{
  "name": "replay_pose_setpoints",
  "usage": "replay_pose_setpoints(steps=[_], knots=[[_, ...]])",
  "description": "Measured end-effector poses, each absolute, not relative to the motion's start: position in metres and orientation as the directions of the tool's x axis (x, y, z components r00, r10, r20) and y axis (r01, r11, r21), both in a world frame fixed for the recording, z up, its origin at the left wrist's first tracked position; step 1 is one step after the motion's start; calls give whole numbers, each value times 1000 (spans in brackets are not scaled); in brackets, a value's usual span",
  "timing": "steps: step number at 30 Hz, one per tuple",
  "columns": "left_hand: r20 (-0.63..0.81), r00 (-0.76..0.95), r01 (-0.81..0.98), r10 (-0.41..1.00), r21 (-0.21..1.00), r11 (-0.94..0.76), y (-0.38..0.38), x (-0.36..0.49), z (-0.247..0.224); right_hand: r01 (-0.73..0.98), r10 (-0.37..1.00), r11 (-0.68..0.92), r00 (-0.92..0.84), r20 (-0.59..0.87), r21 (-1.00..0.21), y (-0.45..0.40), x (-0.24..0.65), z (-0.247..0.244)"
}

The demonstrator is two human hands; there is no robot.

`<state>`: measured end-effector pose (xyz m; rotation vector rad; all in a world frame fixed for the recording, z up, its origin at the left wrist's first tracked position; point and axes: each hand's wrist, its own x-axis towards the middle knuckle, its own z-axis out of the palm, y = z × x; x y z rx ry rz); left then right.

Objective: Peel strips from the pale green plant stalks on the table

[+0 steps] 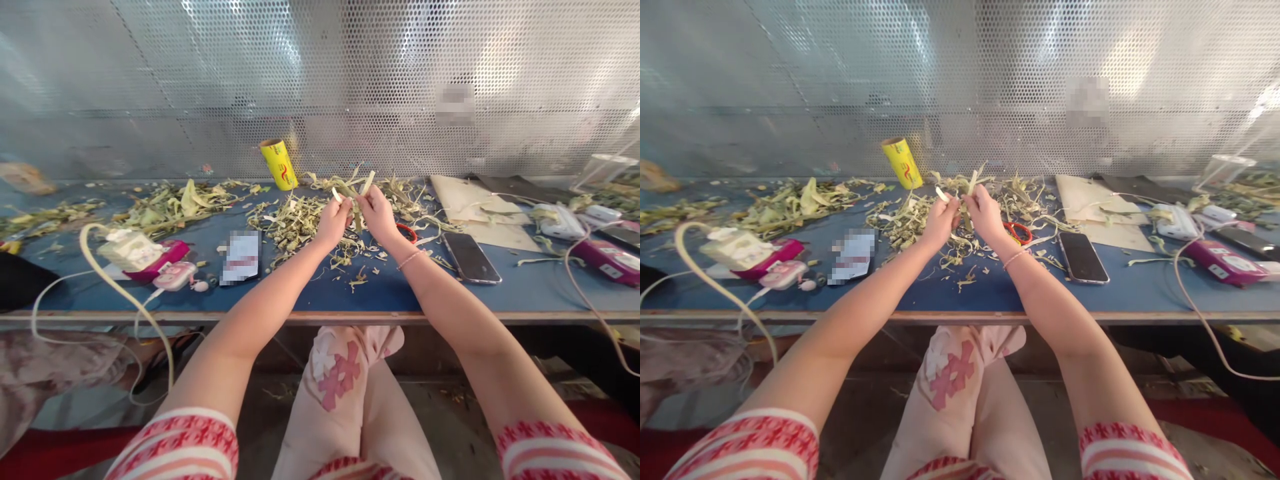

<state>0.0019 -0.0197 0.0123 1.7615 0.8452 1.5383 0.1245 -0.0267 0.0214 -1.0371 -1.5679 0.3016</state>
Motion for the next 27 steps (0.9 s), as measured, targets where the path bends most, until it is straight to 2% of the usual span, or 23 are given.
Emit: replay_pose_setpoints(steps=[4,11,18,23,27], knots=[[475,73,6,877,879,-477,-22,2,16,376,726,637,0,688,-673,-26,122,21],[442,-70,25,894,897,-441,-20,3,18,363,695,684,-63,716,-633,-29,117,21],[571,-32,214,820,806,-553,-25,3,20,326,702,657,64,709,-680,-23,124,20],[553,31,286,833,793,-537,-31,7,21,325,745,586,144,651,-742,-17,127,18],[541,27,259,840,808,-529,-27,7,20,321,757,569,156,635,-757,-13,127,16]])
